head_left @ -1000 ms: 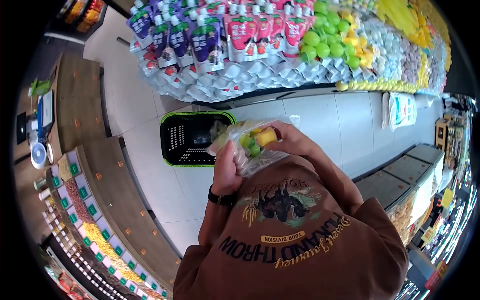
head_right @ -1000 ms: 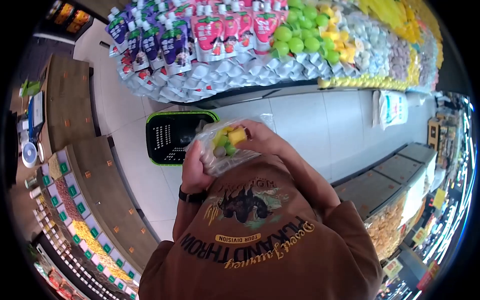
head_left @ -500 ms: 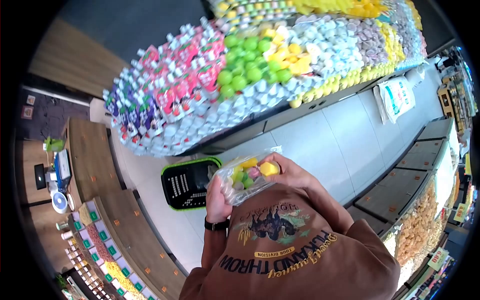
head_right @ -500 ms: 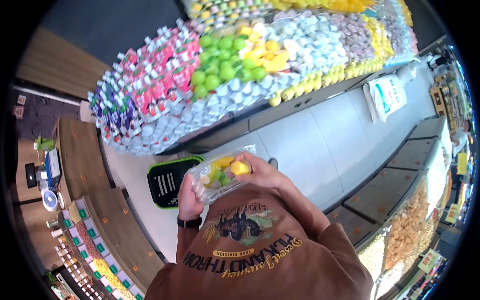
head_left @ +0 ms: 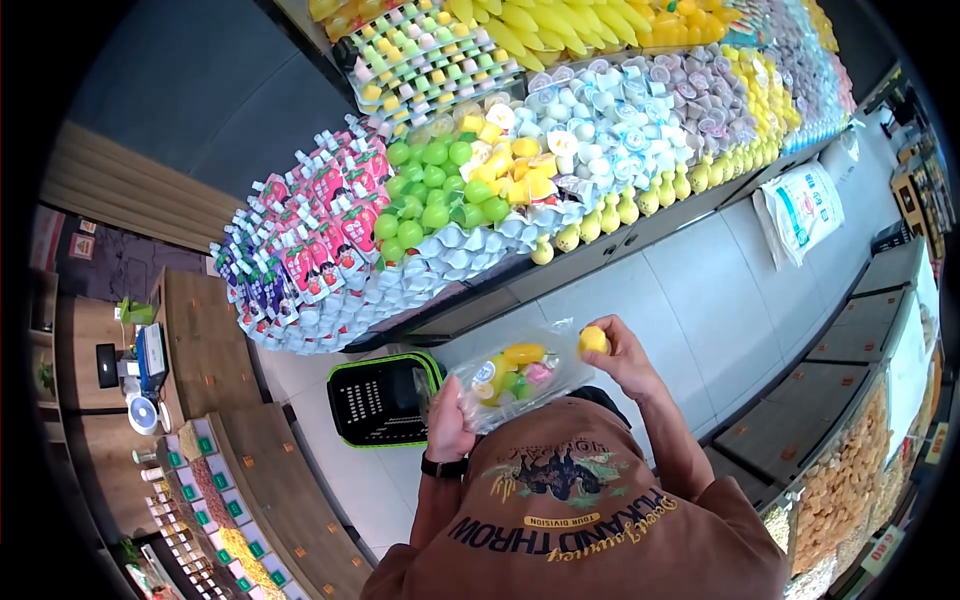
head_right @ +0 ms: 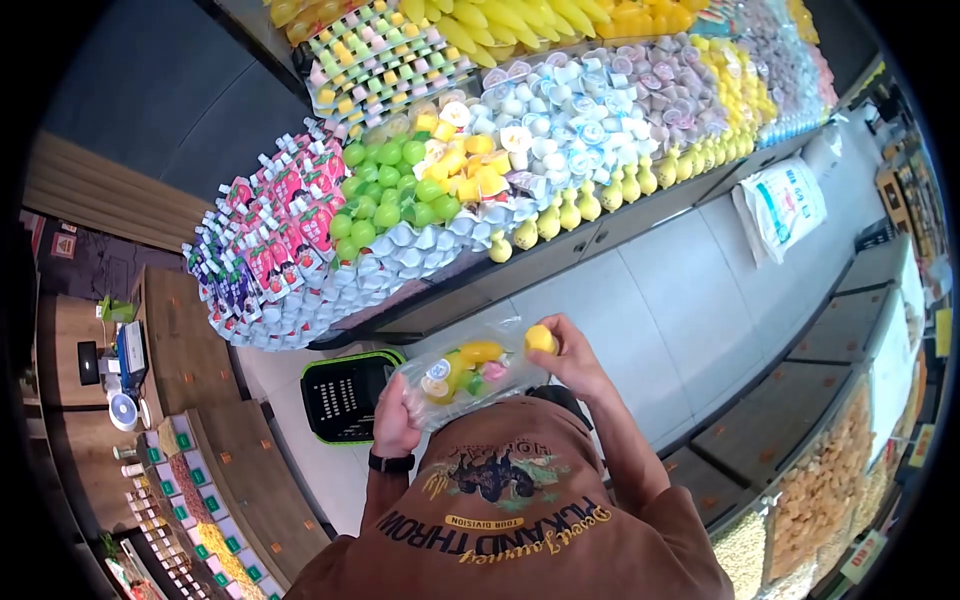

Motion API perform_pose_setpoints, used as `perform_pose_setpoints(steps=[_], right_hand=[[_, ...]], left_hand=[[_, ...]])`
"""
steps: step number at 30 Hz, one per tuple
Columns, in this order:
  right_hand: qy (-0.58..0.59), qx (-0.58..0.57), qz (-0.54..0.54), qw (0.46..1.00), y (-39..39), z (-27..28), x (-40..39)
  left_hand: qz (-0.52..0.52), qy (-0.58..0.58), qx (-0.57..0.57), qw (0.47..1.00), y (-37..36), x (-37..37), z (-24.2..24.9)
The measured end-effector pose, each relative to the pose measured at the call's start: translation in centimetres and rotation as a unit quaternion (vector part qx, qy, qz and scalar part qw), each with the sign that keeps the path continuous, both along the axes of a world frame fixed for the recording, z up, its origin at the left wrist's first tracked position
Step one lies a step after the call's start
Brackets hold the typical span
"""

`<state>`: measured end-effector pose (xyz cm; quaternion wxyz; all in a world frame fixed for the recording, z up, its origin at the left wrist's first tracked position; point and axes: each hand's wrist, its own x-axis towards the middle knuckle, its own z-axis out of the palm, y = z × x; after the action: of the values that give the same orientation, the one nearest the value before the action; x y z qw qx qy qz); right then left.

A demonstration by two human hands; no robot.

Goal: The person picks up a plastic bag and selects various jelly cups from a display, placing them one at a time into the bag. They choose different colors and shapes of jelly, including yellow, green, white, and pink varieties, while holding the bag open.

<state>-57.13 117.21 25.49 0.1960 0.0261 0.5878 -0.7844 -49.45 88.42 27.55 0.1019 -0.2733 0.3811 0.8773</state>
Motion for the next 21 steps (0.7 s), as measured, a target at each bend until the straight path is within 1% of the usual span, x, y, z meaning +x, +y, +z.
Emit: perform_pose_setpoints(steps=[1,4,5,8,9,12,13,16,17,18,20,21], right_hand=[[-0.015,0.027,-0.03,0.999,0.2,-0.1,-0.5],[-0.037,0.043,-0.077,0.995,0.7,-0.5,-2.3],[-0.032,0.042,-0.09,0.995,0.7,-0.4,-3.0],[-0.014,0.081,-0.122,0.989,0.7,0.5,-5.3],[0.011,0.097,-0.126,0.987,0.7,0.7,-6.4],[0.027,0.118,-0.148,0.982,0.9,1.9,-9.4],[0.059,0.157,-0.131,0.977,1.3,1.8,-10.7],[0.126,0.203,-0.125,0.963,1.4,2.5,-15.5],[0.128,0.212,-0.12,0.961,1.3,3.0,-17.2],[0.167,0.248,-0.113,0.948,1.3,3.2,-19.3],[0.244,0.314,-0.097,0.913,1.0,3.2,-23.8],[0.277,0.318,-0.094,0.902,0.3,4.0,-25.8]], left_hand=[[0.006,-0.011,0.004,1.0,0.5,-0.5,-0.2],[-0.004,-0.022,0.028,0.999,1.2,-1.7,-2.0],[0.001,-0.017,0.029,0.999,1.6,-2.2,-2.6],[0.001,-0.052,0.059,0.997,2.5,-4.0,-2.3],[-0.004,-0.044,0.069,0.997,2.5,-4.8,-2.5],[-0.005,-0.033,0.093,0.995,3.0,-5.7,-2.4],[0.02,-0.047,0.087,0.995,3.3,-6.2,-1.9],[0.031,-0.014,0.064,0.997,4.0,-7.3,0.1],[0.032,-0.013,0.066,0.997,3.9,-7.1,-1.3],[0.033,-0.012,0.068,0.997,3.8,-6.9,-2.6],[0.067,-0.035,0.056,0.996,4.9,-7.2,-2.6],[0.083,-0.048,0.046,0.994,5.5,-7.1,-2.8]])
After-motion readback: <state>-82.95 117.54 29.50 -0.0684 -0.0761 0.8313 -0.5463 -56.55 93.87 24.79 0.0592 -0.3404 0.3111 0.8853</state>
